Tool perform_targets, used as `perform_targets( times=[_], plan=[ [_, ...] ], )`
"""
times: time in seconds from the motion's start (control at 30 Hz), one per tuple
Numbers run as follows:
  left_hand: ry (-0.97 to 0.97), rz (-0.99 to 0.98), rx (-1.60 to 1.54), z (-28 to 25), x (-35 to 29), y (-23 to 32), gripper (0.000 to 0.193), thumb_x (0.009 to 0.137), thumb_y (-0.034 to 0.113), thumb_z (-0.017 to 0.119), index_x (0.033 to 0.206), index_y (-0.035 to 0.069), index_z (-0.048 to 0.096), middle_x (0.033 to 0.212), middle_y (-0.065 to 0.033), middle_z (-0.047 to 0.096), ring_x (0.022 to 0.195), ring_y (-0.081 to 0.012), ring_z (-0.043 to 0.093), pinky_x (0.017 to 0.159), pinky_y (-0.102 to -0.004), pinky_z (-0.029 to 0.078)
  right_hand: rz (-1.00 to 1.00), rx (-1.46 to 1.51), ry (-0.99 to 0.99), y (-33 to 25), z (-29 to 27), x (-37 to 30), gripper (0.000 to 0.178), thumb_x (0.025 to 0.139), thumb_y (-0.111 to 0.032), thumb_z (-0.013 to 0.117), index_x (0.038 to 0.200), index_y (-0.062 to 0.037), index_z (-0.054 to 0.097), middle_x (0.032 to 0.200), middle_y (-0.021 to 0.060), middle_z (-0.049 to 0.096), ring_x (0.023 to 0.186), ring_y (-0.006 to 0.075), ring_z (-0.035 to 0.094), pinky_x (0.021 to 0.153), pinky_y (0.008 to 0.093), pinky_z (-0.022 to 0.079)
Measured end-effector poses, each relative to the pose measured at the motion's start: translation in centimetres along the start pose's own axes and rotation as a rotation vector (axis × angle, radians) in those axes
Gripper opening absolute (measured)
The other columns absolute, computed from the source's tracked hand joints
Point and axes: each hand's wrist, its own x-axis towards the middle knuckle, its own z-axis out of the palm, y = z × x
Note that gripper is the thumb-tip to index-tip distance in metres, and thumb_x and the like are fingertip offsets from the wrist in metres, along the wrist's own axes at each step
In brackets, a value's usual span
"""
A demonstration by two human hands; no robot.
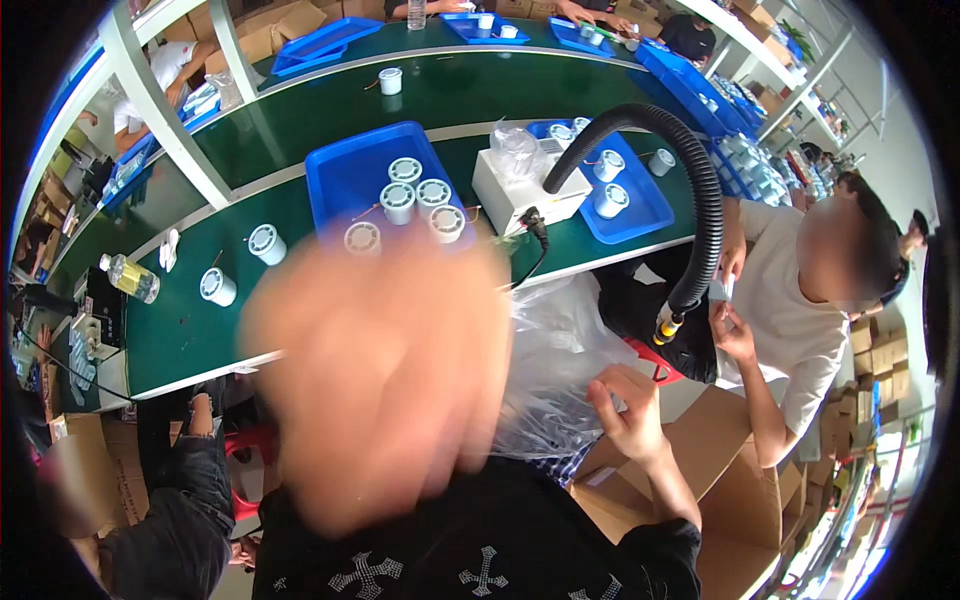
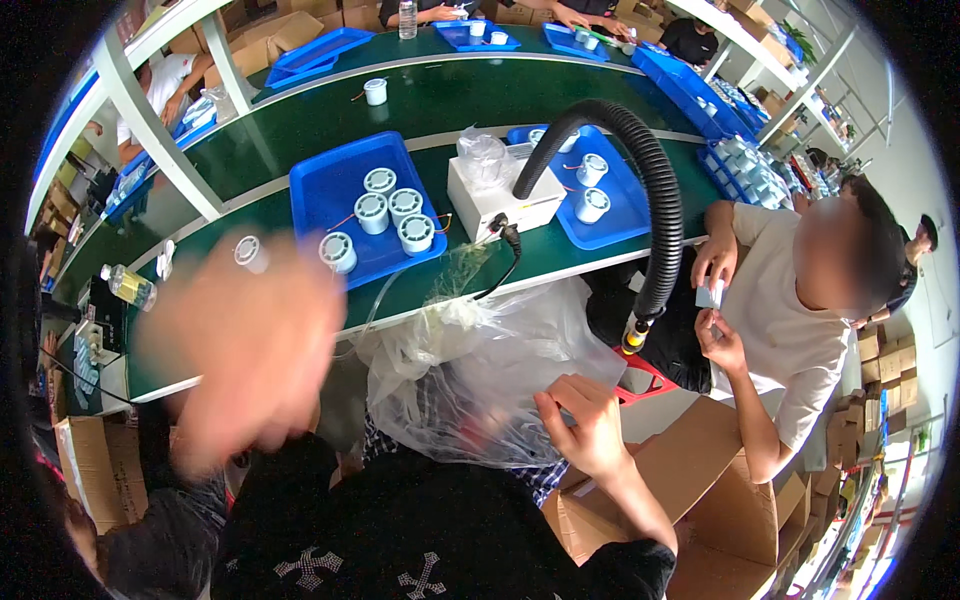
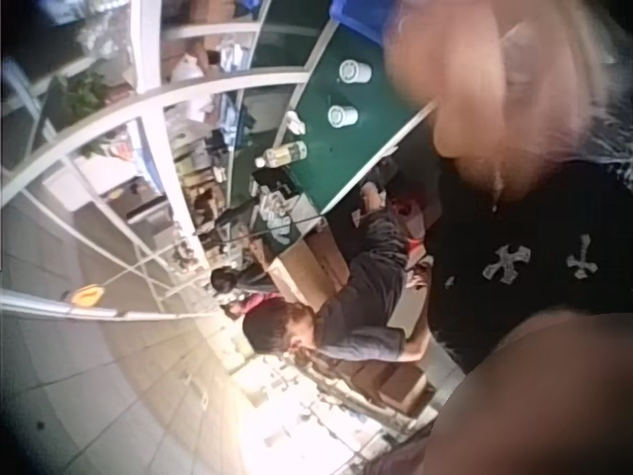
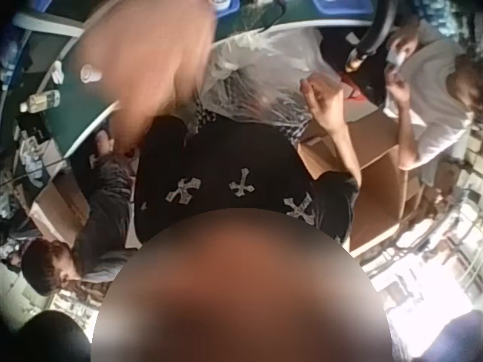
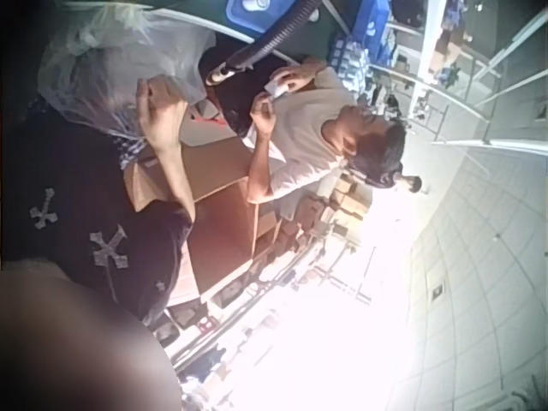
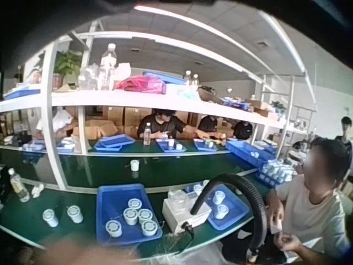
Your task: The person assembles small cylindrical electronic components by hand. They pick up a white cylinder and a clear plastic cover, fit the cover over the cylinder, and place the assembled unit into a blue tray. The person repeats this process for multiple units, handling them one at a time.
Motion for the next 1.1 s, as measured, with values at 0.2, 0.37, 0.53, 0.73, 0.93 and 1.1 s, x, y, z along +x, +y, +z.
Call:
perform_targets(
  times=[0.2, 0.37, 0.53, 0.73, 0.93, 1.1],
  plan=[
    [0.4, -0.531, 1.033, -4.4, -5.3, -25.9, 0.077, 0.059, 0.044, 0.075, 0.116, 0.001, 0.046, 0.104, -0.0158, 0.057, 0.103, -0.0305, 0.053, 0.086, -0.0416, 0.042, -0.007, 0.085, 0.094, -1.3, 1.0, 1.0, 0.012, 0.077, -0.003, 0.06, 0.068, 0.0008, 0.053, 0.064, 0.0115, 0.055, 0.058, 0.0291, 0.055, 0.053, 0.0347, 0.042],
    [0.386, -0.79, 0.936, -5.1, -7.2, -30.1, 0.076, 0.051, 0.049, 0.076, 0.106, 0.003, 0.052, 0.101, -0.0175, 0.059, 0.102, -0.0306, 0.054, 0.084, -0.0512, 0.034, -0.09, 0.243, 0.188, -0.7, 3.9, 7.3, 0.008, 0.078, -0.004, 0.059, 0.082, 0.0017, 0.056, 0.078, 0.0142, 0.058, 0.071, 0.0293, 0.058, 0.064, 0.034, 0.046],
    [0.437, -0.662, 0.903, -3.7, -7.6, -29.5, 0.057, 0.061, 0.039, 0.073, 0.101, 0.004, 0.052, 0.092, -0.0146, 0.062, 0.096, -0.0319, 0.056, 0.08, -0.047, 0.036, -0.054, 0.223, 0.361, 2.7, 6.4, 14.1, 0.042, 0.082, -0.012, 0.058, 0.119, 0.001, 0.044, 0.111, 0.021, 0.051, 0.104, 0.0347, 0.051, 0.088, 0.0385, 0.041],
    [0.235, -0.342, 0.785, 1.1, -10.5, -18.2, 0.056, 0.061, 0.0, 0.067, 0.112, 0.002, 0.044, 0.114, -0.0178, 0.047, 0.107, -0.0343, 0.047, 0.083, -0.0375, 0.042, 0.049, 0.68, 0.258, 5.2, 10.4, 17.0, 0.049, 0.083, -0.018, 0.061, 0.122, 0.0034, 0.041, 0.107, 0.0115, 0.055, 0.098, 0.0184, 0.052, 0.085, 0.0294, 0.041],
    [1.034, -0.661, -0.516, 5.1, -21.4, -11.4, 0.067, 0.07, 0.004, 0.064, 0.13, 0.005, 0.034, 0.128, -0.0107, 0.041, 0.12, -0.0267, 0.039, 0.102, -0.0373, 0.027, 0.447, 1.158, 0.351, 3.4, 19.1, 11.3, 0.022, 0.088, -0.022, 0.056, 0.076, -0.004, 0.058, 0.063, -0.0058, 0.051, 0.057, 0.0024, 0.043, 0.049, 0.0197, 0.033],
    [0.932, -0.922, -0.947, 5.8, -27.0, -6.8, 0.054, 0.088, 0.039, 0.041, 0.129, 0.005, 0.036, 0.127, -0.0102, 0.043, 0.119, -0.0244, 0.04, 0.1, -0.0397, 0.03, 0.106, 0.675, 0.214, -1.0, 21.5, 7.5, 0.025, 0.088, -0.019, 0.054, 0.076, 0.0016, 0.054, 0.055, 0.0094, 0.048, 0.048, 0.0102, 0.042, 0.044, 0.0298, 0.035]
  ],
)
